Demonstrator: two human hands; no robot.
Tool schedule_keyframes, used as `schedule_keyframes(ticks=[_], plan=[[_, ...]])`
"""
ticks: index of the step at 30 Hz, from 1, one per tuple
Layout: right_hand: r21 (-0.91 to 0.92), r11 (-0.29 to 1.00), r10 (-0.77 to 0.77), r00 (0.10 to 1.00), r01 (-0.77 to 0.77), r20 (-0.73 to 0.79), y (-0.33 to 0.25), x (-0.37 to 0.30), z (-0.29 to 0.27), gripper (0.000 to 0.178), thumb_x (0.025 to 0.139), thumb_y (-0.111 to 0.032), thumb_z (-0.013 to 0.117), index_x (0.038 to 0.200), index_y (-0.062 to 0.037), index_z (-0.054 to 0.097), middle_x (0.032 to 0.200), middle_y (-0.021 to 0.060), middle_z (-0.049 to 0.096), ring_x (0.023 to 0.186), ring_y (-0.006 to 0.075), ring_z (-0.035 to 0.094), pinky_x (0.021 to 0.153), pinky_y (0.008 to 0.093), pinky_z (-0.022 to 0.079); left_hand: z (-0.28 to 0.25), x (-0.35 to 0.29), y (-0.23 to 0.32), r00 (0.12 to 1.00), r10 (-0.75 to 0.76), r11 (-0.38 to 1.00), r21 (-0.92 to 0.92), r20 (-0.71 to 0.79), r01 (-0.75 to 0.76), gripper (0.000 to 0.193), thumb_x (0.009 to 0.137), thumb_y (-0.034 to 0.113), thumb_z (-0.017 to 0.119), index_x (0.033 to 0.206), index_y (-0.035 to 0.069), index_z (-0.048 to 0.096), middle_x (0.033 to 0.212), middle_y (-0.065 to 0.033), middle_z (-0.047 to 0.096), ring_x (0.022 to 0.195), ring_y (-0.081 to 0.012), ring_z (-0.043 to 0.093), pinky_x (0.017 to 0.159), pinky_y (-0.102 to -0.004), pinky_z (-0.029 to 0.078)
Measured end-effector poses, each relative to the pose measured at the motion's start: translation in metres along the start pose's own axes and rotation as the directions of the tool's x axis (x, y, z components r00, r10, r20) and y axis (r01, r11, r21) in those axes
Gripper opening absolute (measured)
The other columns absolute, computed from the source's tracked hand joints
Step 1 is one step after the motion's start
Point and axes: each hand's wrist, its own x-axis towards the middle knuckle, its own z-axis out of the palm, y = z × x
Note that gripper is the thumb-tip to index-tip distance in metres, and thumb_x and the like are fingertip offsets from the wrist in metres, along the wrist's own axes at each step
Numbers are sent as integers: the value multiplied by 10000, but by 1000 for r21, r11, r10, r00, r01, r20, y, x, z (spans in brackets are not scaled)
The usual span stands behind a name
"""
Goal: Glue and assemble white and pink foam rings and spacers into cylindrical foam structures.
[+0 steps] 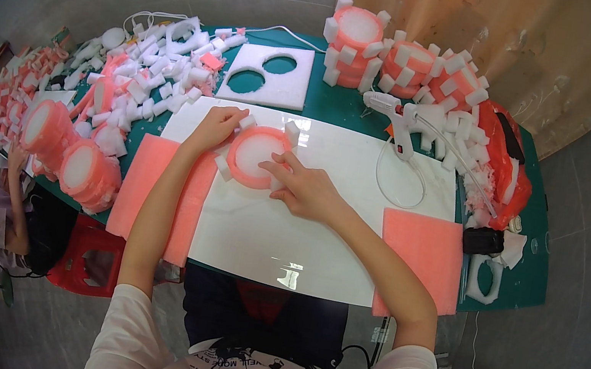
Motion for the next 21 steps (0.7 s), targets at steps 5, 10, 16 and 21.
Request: schedule_keyframes(ticks=[5, 10, 16, 21], plan=[[-3, 1000, 22, 999, -22, 25, -3, 1, -3, 482, 733, -177, 637, 1176, -190, 448, 1142, 80, 467, 806, 262, 585, 622, 360, 471, 0, 0, 0, 1000, -11, 1000, 4, 3, 11, 327, 873, 264, 496, 770, -31, 593, 639, -50, 553, 579, -106, 482, 541, -251, 402], [0, 1000, 30, 999, -30, 31, -3, 1, -3, 481, 735, -174, 635, 1177, -190, 447, 1144, 77, 467, 815, 262, 584, 626, 361, 472, 0, 0, -1, 1000, 13, 1000, -7, -9, -13, 329, 873, 266, 497, 769, -31, 595, 635, -48, 553, 573, -104, 481, 531, -251, 402], [-4, 1000, 13, 1000, -13, 13, -1, 0, 0, 484, 732, -169, 636, 1177, -190, 446, 1153, 78, 467, 817, 259, 587, 623, 361, 477, 2, 0, -2, 999, 28, 999, -17, -37, -28, 373, 861, 297, 499, 746, -44, 598, 589, -87, 553, 521, -138, 465, 502, -285, 382], [-8, 1000, 12, 1000, -12, 14, 0, 0, 0, 484, 733, -176, 636, 1176, -190, 442, 1152, 77, 468, 801, 261, 591, 617, 363, 477, 2, 1, -2, 999, 25, 1000, -15, -40, -26, 375, 862, 299, 499, 743, -42, 598, 587, -85, 550, 522, -134, 461, 501, -286, 379]])
